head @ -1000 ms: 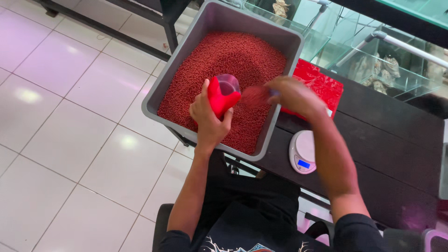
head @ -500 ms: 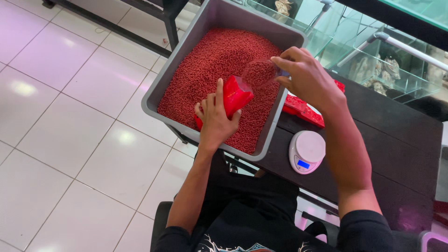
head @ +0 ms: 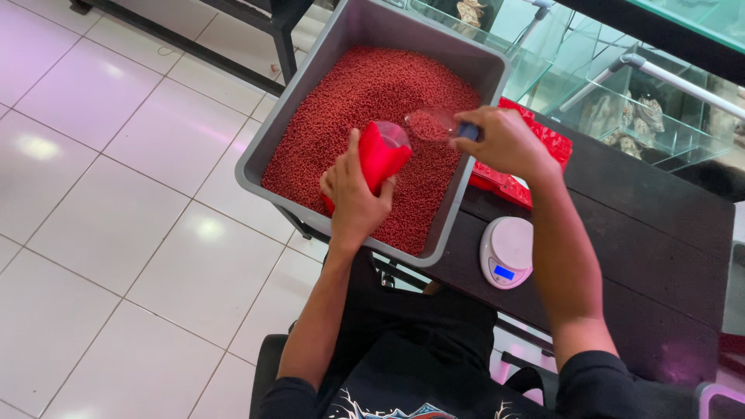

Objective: The person uses a small scoop to transfer red fish food pellets from a large bin into a red bag, places the bag on a digital scale to check the weight, and then places the filled bag into a separate bin.

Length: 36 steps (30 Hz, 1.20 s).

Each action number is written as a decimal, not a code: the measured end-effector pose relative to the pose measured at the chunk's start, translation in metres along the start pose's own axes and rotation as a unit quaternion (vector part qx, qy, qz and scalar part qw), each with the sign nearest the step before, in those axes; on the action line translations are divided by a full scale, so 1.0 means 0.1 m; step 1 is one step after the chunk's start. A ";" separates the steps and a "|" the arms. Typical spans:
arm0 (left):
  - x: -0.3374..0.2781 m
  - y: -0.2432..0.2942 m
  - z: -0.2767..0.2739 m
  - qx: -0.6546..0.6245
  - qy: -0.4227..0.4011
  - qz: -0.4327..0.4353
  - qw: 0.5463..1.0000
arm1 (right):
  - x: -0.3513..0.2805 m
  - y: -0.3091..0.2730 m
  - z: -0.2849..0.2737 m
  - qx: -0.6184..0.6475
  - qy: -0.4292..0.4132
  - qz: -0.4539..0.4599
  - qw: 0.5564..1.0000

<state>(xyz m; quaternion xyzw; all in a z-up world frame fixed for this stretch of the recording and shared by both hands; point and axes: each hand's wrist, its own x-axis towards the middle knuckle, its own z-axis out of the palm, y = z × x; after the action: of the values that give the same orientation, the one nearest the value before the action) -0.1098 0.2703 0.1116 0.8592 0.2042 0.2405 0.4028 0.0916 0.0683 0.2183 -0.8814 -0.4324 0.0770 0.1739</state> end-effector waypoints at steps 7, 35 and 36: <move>0.02 -0.01 0.01 -0.055 0.093 0.019 0.994 | 0.18 0.07 0.80 -0.061 -0.067 -0.105 0.990; -0.30 1.75 1.15 -0.498 -0.199 0.125 0.835 | -1.80 0.65 0.58 0.206 0.297 0.090 0.928; -0.33 1.82 1.21 -0.513 -0.217 0.113 0.823 | -1.91 0.67 0.54 0.210 0.305 0.086 0.925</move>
<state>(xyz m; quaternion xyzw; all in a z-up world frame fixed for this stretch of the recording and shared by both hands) -0.0379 0.0725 0.1789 0.5758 -0.1395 0.1614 0.7893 0.0084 -0.1071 0.1401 -0.8390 -0.2551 -0.0918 0.4717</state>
